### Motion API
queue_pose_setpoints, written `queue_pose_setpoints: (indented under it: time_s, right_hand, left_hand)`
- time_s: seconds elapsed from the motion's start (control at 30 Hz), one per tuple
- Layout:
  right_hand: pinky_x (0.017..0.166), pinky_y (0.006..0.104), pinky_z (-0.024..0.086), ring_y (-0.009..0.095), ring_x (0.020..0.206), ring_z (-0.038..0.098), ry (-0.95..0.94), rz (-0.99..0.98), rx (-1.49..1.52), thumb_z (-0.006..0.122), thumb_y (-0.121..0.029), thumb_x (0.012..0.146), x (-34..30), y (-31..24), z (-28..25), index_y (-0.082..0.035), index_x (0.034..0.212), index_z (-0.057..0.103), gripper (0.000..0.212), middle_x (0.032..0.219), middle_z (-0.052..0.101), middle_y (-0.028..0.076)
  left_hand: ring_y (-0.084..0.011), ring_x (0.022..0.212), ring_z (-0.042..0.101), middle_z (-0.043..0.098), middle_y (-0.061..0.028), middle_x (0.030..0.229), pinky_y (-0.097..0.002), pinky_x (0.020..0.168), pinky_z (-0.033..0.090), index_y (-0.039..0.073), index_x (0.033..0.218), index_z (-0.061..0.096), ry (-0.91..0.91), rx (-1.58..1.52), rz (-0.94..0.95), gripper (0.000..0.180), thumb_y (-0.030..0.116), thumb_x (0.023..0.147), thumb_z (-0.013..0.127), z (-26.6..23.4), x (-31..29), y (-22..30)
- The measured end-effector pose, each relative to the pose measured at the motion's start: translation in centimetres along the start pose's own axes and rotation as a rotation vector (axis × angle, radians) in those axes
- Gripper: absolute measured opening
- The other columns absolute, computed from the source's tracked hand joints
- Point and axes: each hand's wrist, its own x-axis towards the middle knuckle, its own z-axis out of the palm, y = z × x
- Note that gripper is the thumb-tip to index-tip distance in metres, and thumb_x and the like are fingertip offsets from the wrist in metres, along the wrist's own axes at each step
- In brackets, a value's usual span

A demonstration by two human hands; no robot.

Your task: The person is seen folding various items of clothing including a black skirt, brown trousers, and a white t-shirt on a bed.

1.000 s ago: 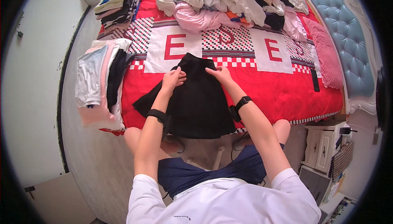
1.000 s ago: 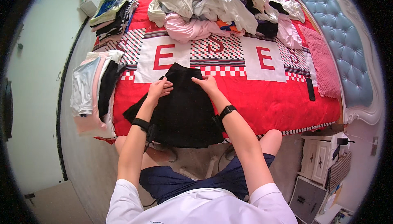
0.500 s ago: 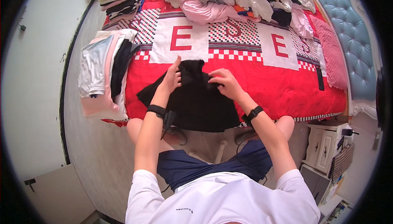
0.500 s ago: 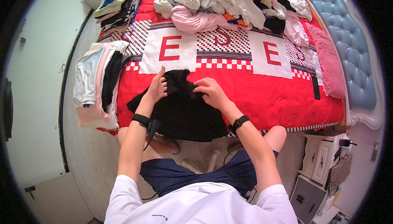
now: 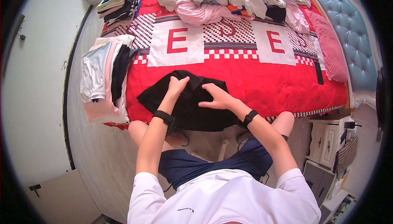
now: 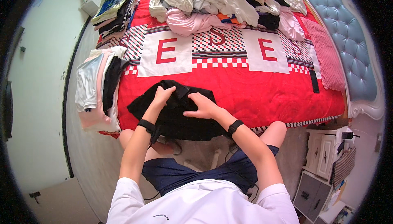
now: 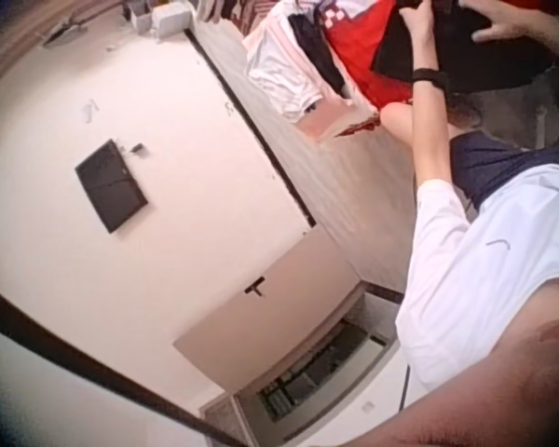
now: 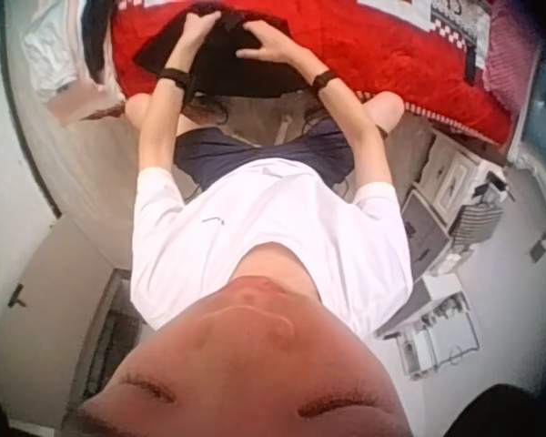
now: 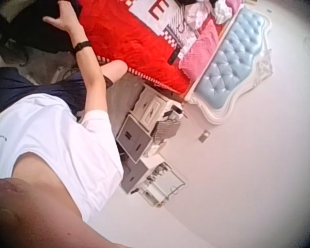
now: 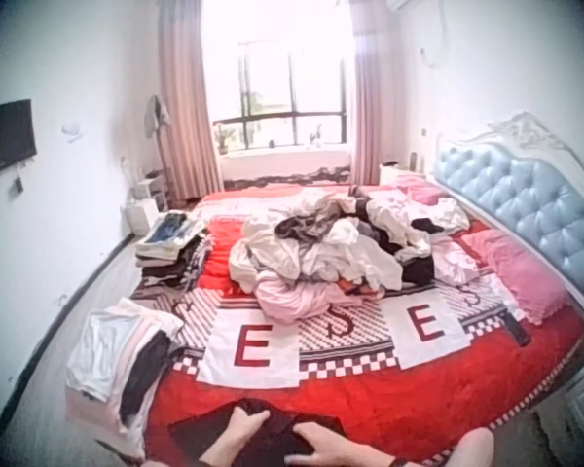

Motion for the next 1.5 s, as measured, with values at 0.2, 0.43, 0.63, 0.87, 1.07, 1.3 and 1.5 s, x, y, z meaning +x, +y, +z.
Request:
queue_pose_setpoints:
  time_s: [0.2, 0.43, 0.63, 0.87, 1.07, 1.3, 1.5]
  right_hand:
    - [0.09, 0.0329, 0.051, 0.02, 0.099, 0.065, 0.196, 0.608, 0.489, 0.076, -0.043, 0.087, 4.9, -0.2, 2.9, 0.006, 0.122, 0.059, 0.063, 0.112, 0.068, 0.014]
    - [0.093, 0.0429, 0.05, 0.036, 0.112, 0.06, 0.33, -0.03, -0.101, 0.072, -0.007, 0.076, 7.0, -3.2, 2.1, -0.002, 0.095, 0.062, 0.021, 0.114, 0.063, 0.015]
    - [0.111, 0.0466, 0.038, 0.033, 0.135, 0.047, -0.012, -0.426, -0.336, 0.071, -0.019, 0.084, 4.4, -3.9, 0.1, -0.004, 0.105, 0.064, 0.027, 0.141, 0.053, 0.014]
    - [0.116, 0.0469, 0.033, 0.028, 0.137, 0.047, -0.153, -0.376, -0.257, 0.063, -0.029, 0.093, 0.7, -4.6, 3.0, -0.005, 0.113, 0.068, 0.032, 0.139, 0.057, 0.012]
    - [0.073, 0.0374, 0.049, 0.029, 0.081, 0.063, 0.606, 0.154, 0.06, 0.07, -0.006, 0.084, -3.9, -6.9, 6.7, -0.004, 0.076, 0.06, 0.013, 0.082, 0.065, 0.012]
    - [0.07, 0.0319, 0.056, 0.023, 0.078, 0.072, 0.516, 0.996, 1.159, 0.073, -0.048, 0.09, -3.7, -2.3, 4.9, -0.001, 0.096, 0.059, 0.049, 0.089, 0.067, 0.013]
    - [0.061, 0.0376, 0.058, 0.028, 0.072, 0.072, 0.512, 1.124, 0.977, 0.077, -0.051, 0.084, 0.7, -1.0, 2.4, -0.002, 0.095, 0.057, 0.054, 0.088, 0.064, 0.013]
  left_hand:
    - [-0.0352, 0.098, 0.069, 0.068, -0.0186, 0.109, -0.0543, 0.085, 0.055, -0.002, 0.122, 0.062, -0.17, -0.318, -0.251, 0.061, 0.053, 0.1, 0.048, -0.5, -1.6, -1.3]
    - [-0.0372, 0.112, 0.061, 0.064, -0.0165, 0.118, -0.0516, 0.096, 0.049, 0.004, 0.125, 0.057, -0.281, -0.87, -0.335, 0.057, 0.054, 0.102, 0.043, -1.8, -0.8, -3.7]
    - [-0.0304, 0.115, 0.058, 0.061, -0.0152, 0.124, -0.0561, 0.104, 0.039, 0.004, 0.13, 0.054, -0.41, -0.618, -0.321, 0.086, 0.076, 0.084, 0.055, -3.5, -2.3, -0.1]
    - [-0.0397, 0.112, 0.065, 0.067, -0.0309, 0.115, -0.0489, 0.093, 0.051, -0.012, 0.113, 0.063, 0.142, 0.156, 0.011, 0.075, 0.051, 0.077, 0.079, -0.4, -0.1, -1.6]
    - [-0.0326, 0.09, 0.068, 0.071, -0.0218, 0.091, -0.043, 0.081, 0.052, -0.005, 0.091, 0.068, 0.326, -0.174, 0.173, 0.038, 0.033, 0.088, 0.067, 0.8, 2.5, -3.1]
    - [-0.0249, 0.079, 0.069, 0.072, -0.0067, 0.085, -0.0408, 0.075, 0.056, 0.009, 0.088, 0.068, -0.312, -0.842, -0.197, 0.027, 0.035, 0.086, 0.064, -2.7, 3.4, -2.9]
    - [-0.0206, 0.078, 0.065, 0.068, -0.0042, 0.087, -0.0371, 0.068, 0.052, 0.009, 0.099, 0.068, -0.142, -0.406, -0.338, 0.039, 0.045, 0.084, 0.071, -3.3, 2.8, 0.2]
